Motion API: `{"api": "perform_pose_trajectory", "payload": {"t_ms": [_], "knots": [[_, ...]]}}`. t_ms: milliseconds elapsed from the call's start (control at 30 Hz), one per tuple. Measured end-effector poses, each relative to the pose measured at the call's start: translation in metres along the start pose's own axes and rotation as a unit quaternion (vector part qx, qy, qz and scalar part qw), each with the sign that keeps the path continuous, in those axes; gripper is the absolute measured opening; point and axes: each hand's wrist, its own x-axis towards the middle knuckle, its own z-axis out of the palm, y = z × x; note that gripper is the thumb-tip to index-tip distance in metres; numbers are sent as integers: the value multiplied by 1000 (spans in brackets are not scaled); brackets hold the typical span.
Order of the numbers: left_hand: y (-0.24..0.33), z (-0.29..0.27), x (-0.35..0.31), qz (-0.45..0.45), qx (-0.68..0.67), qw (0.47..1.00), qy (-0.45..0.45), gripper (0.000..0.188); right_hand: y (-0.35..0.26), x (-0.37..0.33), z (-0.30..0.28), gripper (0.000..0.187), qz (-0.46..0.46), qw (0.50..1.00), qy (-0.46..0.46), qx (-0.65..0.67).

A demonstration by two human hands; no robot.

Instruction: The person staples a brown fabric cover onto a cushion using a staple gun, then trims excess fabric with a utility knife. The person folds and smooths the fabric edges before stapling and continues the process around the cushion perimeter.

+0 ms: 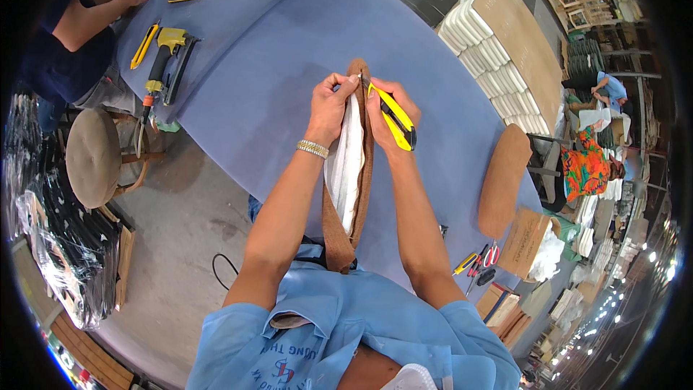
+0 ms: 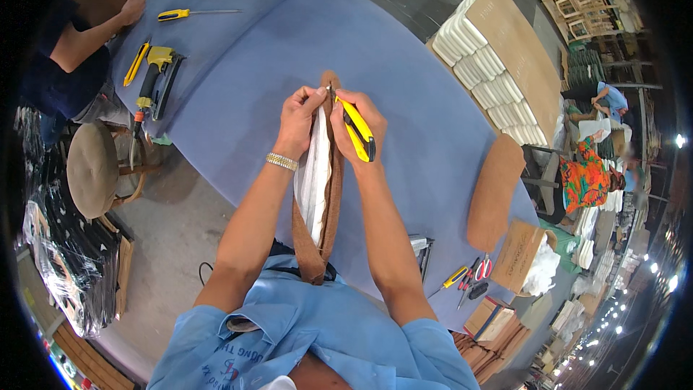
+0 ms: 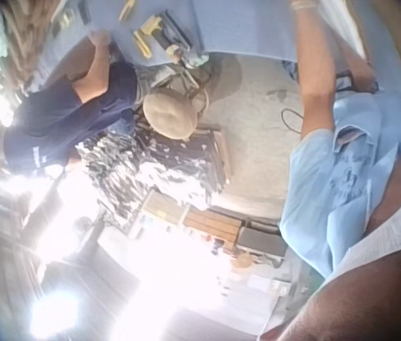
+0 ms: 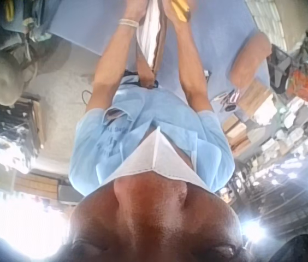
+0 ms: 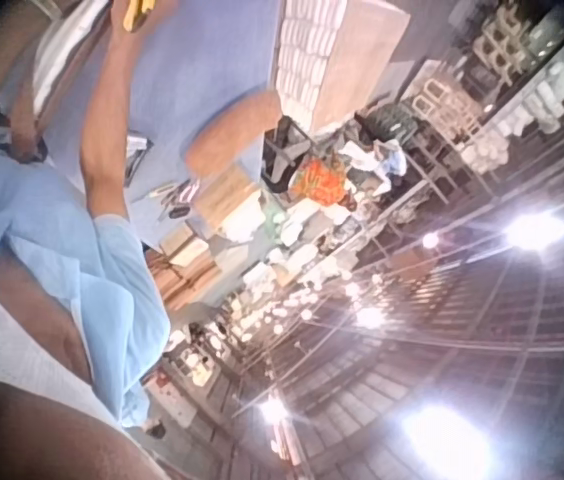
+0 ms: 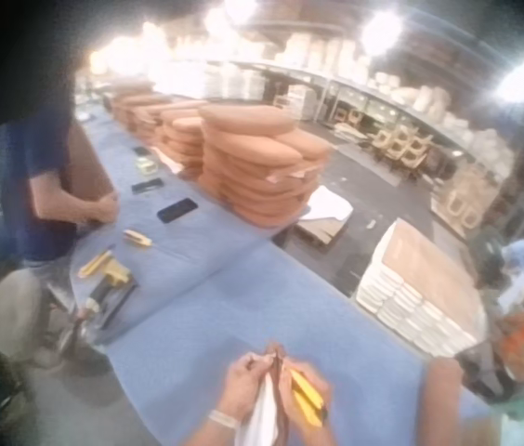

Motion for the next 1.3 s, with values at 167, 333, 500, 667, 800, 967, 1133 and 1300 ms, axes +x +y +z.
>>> {"api": "perform_pose_trajectory", "payload": {"t_ms": [167,333,500,667,800,967,1133,1300], "knots": [[4,3,-1,-9,22,1000,5,17,6,-12,0,15,42,998,13,33],[11,11,-6,0,24,1000,9,21,4,-24,-6,16,74,996,18,48],[17,18,-10,-26,3,999,30,24,-11,-46,-14,17,104,992,36,59],[11,14,-3,-48,-39,998,34,26,-29,-71,-29,17,114,990,42,66],[10,13,1,-33,-31,999,22,30,-32,-87,-35,17,119,988,50,80],[39,53,-37,252,296,918,-77,29,-27,-89,-38,16,111,990,62,55],[48,65,-58,300,385,864,-123,21,-24,-88,-37,15,100,992,56,55],[61,45,-50,158,486,859,-31,28,-21,-87,-43,21,118,992,24,30]]}}
